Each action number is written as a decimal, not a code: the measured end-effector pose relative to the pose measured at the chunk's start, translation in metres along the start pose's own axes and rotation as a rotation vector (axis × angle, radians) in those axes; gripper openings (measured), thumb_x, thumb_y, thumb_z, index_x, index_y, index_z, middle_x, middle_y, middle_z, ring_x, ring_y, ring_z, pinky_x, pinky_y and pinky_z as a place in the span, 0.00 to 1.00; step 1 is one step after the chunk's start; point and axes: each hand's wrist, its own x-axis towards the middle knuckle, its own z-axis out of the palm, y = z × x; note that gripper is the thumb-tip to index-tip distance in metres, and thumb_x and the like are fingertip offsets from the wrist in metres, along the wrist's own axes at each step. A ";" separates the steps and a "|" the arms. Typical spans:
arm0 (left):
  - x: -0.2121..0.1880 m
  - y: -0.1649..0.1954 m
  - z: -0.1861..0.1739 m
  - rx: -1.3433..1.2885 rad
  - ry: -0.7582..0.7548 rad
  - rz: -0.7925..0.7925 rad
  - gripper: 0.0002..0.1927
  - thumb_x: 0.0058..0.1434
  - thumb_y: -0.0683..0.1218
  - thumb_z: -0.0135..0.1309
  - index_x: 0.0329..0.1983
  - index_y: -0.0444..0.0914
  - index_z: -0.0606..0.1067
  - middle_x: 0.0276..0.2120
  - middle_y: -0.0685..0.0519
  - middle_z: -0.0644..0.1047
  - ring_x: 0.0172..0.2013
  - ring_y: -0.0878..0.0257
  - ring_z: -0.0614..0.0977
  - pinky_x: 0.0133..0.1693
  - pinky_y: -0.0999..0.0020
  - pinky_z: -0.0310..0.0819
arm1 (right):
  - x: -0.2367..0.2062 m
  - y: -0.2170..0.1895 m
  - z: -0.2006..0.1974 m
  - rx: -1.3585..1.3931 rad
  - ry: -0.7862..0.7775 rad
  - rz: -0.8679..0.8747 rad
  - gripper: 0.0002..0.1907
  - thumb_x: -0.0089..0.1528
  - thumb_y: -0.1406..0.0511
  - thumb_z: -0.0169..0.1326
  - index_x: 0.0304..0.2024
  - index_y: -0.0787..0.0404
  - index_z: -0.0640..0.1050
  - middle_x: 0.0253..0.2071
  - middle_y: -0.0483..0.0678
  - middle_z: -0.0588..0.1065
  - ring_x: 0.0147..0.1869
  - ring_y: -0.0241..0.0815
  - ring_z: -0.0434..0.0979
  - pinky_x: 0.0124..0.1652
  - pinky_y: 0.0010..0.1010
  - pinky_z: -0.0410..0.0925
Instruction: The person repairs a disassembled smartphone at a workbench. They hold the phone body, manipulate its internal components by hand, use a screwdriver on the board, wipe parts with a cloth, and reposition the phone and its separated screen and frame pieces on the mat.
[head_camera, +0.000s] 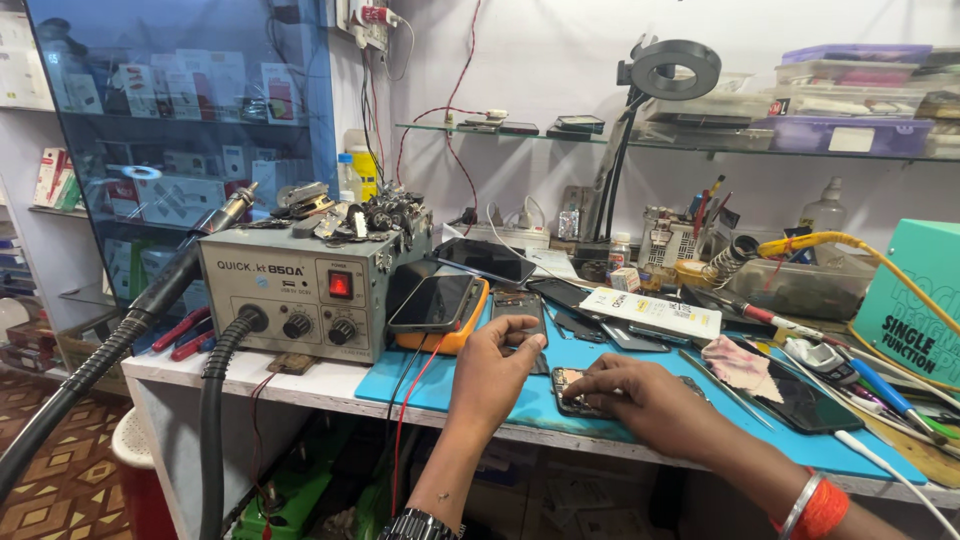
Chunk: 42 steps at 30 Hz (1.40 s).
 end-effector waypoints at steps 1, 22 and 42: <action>-0.001 0.001 0.000 0.004 0.001 0.008 0.16 0.59 0.46 0.60 0.49 0.37 0.81 0.34 0.55 0.84 0.31 0.71 0.81 0.33 0.74 0.76 | 0.002 0.003 -0.002 0.004 -0.025 0.012 0.17 0.60 0.64 0.58 0.51 0.46 0.85 0.40 0.40 0.79 0.45 0.36 0.82 0.46 0.29 0.72; 0.004 -0.005 -0.003 -0.390 0.095 -0.147 0.13 0.64 0.48 0.58 0.46 0.35 0.79 0.33 0.51 0.82 0.28 0.66 0.79 0.32 0.68 0.74 | 0.015 0.024 -0.005 0.126 -0.086 -0.251 0.19 0.57 0.77 0.56 0.47 0.55 0.85 0.36 0.45 0.79 0.37 0.38 0.81 0.39 0.29 0.75; -0.079 -0.019 0.005 0.505 0.075 0.644 0.15 0.50 0.36 0.60 0.40 0.41 0.85 0.34 0.54 0.80 0.40 0.57 0.81 0.42 0.61 0.77 | -0.001 0.008 -0.015 0.143 -0.115 -0.160 0.18 0.58 0.73 0.59 0.49 0.56 0.86 0.35 0.44 0.79 0.38 0.37 0.82 0.40 0.28 0.73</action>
